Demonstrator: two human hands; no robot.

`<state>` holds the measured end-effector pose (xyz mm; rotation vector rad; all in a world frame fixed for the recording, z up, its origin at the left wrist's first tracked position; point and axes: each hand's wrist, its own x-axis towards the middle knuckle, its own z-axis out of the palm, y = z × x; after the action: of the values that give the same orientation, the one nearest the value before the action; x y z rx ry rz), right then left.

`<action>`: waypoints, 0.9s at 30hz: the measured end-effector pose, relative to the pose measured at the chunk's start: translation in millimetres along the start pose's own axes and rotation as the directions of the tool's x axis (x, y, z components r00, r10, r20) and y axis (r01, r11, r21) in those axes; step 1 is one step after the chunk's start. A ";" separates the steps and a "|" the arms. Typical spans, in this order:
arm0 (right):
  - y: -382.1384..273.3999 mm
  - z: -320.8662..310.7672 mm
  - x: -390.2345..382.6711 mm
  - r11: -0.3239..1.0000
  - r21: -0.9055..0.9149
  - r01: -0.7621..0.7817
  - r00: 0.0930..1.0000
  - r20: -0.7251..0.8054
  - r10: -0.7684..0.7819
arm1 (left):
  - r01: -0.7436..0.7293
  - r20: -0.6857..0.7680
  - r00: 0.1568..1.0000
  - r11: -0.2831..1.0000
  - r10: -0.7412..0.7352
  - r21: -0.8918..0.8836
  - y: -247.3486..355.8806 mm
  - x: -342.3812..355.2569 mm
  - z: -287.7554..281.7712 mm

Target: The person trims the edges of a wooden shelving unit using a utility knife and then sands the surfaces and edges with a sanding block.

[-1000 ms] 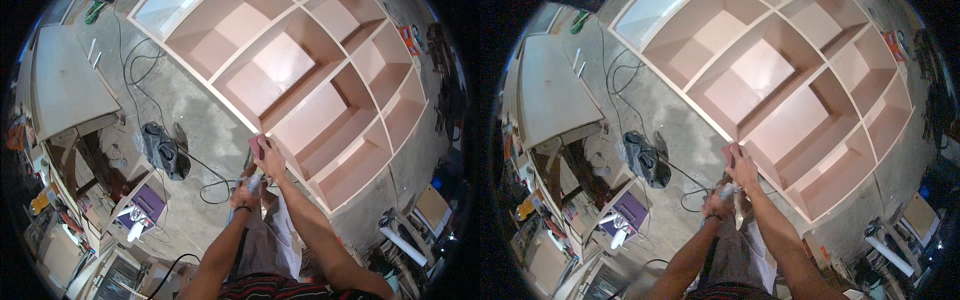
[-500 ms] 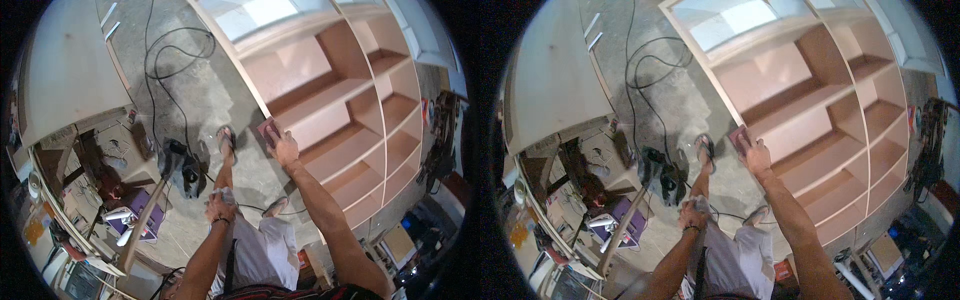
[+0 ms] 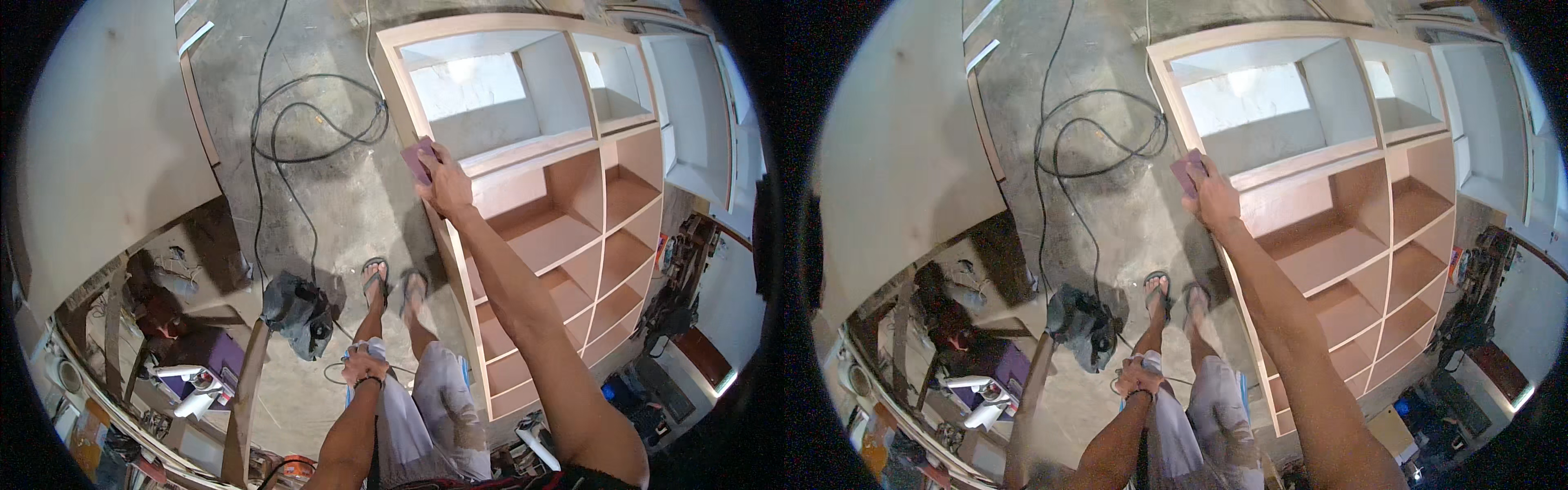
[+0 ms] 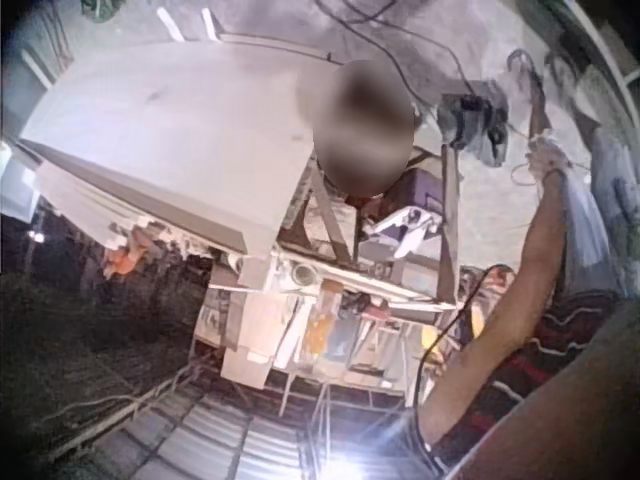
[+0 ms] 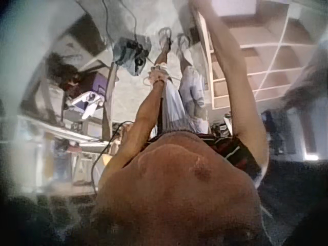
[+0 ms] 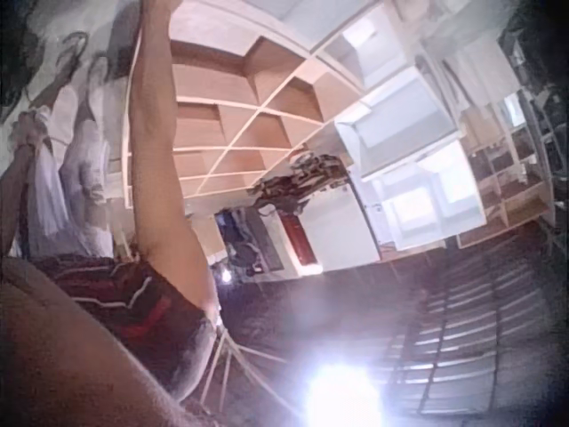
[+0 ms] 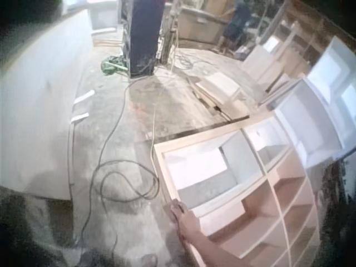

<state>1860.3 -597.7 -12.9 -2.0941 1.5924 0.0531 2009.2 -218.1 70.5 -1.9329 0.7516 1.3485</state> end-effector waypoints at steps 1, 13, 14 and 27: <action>0.1 -3.3 17.2 0.999 0.031 0.020 0.999 -0.040 -0.019 | 0.004 -0.001 1.000 1.000 -0.004 0.001 5.1 0.7 -12.4; -47.0 -81.0 236.5 0.993 0.022 0.120 0.993 -0.005 -0.120 | 0.218 0.029 0.972 0.859 -0.231 -0.464 5.0 73.6 -177.4; -40.7 -92.3 249.3 0.979 -0.021 0.201 0.980 -0.006 -0.201 | 0.207 0.049 0.977 0.880 -0.206 -0.428 16.2 67.6 -196.0; 158.4 -233.8 362.6 0.854 -0.341 0.393 0.869 0.441 -0.224 | 0.148 0.064 0.989 0.933 -0.134 -0.329 41.3 91.2 -250.9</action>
<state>1767.4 -1046.9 14.9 -2.4498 1.0459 0.7140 2149.1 -447.1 40.1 -2.1651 0.3713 1.4940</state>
